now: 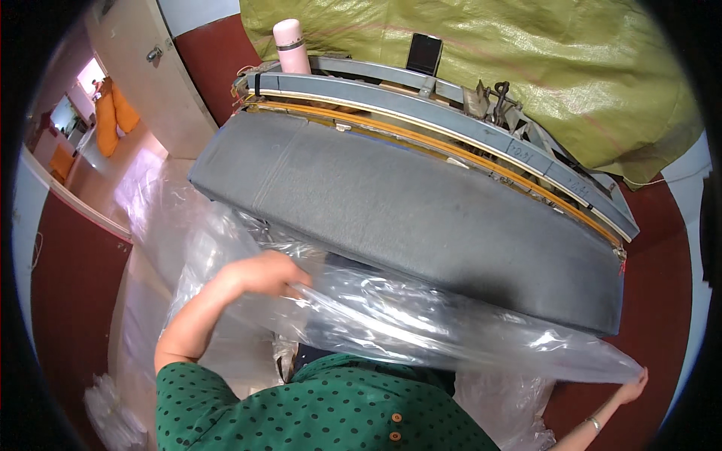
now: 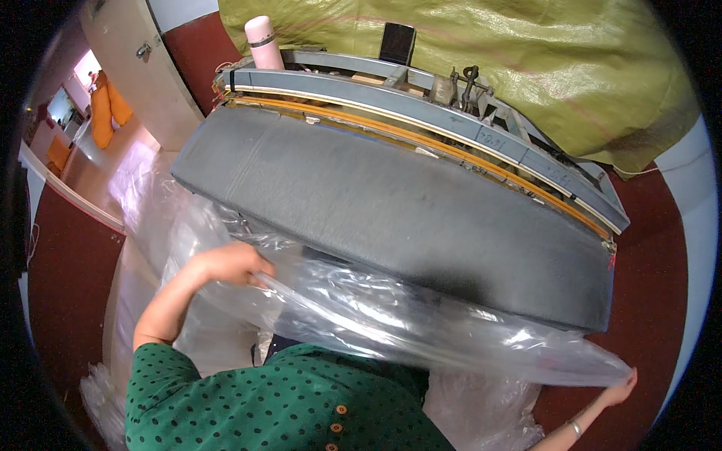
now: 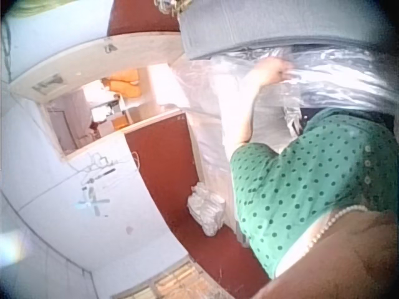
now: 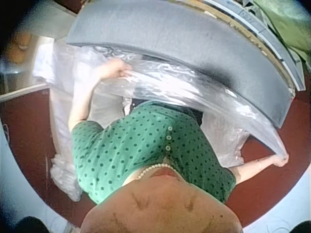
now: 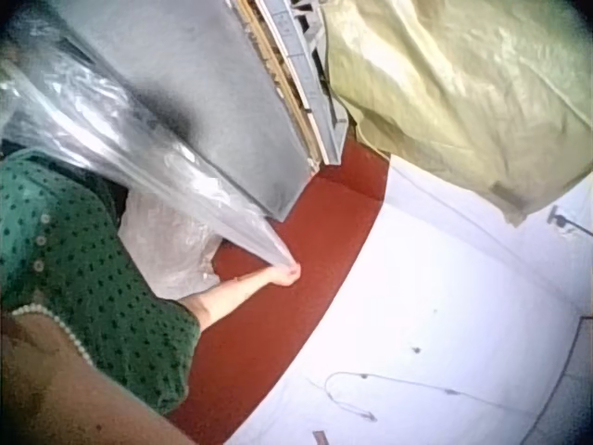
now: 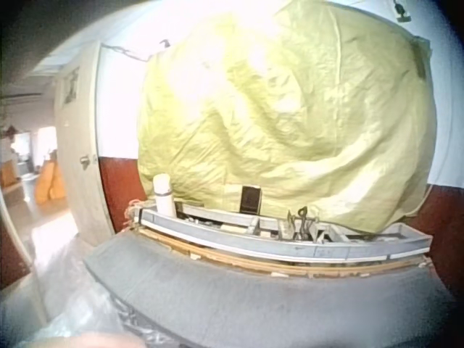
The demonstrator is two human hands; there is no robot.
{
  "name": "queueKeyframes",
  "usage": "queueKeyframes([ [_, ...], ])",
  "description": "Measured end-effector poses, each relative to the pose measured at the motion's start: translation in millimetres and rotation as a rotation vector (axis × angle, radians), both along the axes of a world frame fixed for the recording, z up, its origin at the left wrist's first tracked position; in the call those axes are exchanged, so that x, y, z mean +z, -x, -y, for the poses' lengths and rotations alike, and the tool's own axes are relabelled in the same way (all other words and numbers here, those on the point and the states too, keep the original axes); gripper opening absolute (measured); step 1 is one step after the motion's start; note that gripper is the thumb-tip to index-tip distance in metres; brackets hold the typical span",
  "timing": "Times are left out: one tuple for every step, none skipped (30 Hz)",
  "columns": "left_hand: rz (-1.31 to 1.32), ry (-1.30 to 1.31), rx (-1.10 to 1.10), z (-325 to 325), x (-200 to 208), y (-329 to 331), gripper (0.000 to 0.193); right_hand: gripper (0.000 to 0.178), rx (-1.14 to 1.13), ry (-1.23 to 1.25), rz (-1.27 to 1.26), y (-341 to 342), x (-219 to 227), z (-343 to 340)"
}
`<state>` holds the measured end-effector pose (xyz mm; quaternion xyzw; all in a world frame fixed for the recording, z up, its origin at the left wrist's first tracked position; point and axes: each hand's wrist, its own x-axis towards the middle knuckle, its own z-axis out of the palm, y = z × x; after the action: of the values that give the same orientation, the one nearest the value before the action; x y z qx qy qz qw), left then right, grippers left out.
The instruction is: The recorder uses a large industrial heat sealer to seal edges of plastic bags.
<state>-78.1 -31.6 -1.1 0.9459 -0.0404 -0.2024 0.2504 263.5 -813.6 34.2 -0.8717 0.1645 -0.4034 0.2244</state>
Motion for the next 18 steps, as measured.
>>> queueKeyframes([
  [-0.028,-0.003,0.065,-26,-5,14,0.02,0.033,-0.037,0.103,-0.02,-3,5,18],
  [-0.089,-0.176,0.136,-55,-8,23,0.024,0.031,0.01,0.152,-0.049,-6,7,13],
  [-0.183,-0.319,0.197,-93,-7,40,0.026,0.03,0.069,0.191,-0.084,-15,6,2],
  [-0.187,-0.269,0.348,-139,-3,60,0.027,0.028,0.22,0.12,-0.093,-29,-4,1],
  [-0.223,-0.537,0.457,-180,11,73,0.026,0.026,0.376,0.052,-0.101,-45,-18,-9],
  [-0.064,-0.761,0.548,-216,35,91,0.02,0.025,0.465,0.092,-0.164,-58,-33,-25],
  [0.08,-0.715,0.735,-247,69,104,0.019,0.023,0.558,0.134,-0.225,-71,-43,-48],
  [0.393,-0.848,0.895,-248,106,106,0.019,0.022,0.571,0.17,-0.333,-71,-44,-98],
  [0.782,-0.903,1.016,-269,129,122,0.017,0.02,0.593,0.206,-0.432,-69,-44,-146],
  [1.188,-1.092,1.005,-250,148,99,0.016,0.02,0.582,0.208,-0.426,-71,-46,-154],
  [1.601,-1.268,0.968,-221,160,65,0.015,0.018,0.571,0.228,-0.43,-73,-52,-165],
  [1.701,-0.913,0.99,-195,154,37,0.016,0.016,0.56,0.24,-0.437,-75,-58,-170],
  [1.761,-0.548,0.994,-171,143,15,0.017,0.016,0.55,0.238,-0.435,-74,-62,-175],
  [1.693,-0.542,0.727,-164,112,2,0.016,0.014,0.565,0.239,-0.4,-74,-68,-185],
  [1.167,-0.421,0.82,-146,84,-20,0.018,0.012,0.571,0.251,-0.372,-71,-72,-193],
  [0.995,-0.561,0.516,-176,46,-16,0.032,0.012,0.603,0.243,-0.371,-72,-74,-205],
  [0.652,-0.487,0.623,-198,11,-8,0.051,0.01,0.689,0.194,-0.396,-74,-74,-215],
  [0.447,-0.491,0.803,-210,-11,-1,0.058,0.008,0.763,0.148,-0.423,-73,-73,-221],
])
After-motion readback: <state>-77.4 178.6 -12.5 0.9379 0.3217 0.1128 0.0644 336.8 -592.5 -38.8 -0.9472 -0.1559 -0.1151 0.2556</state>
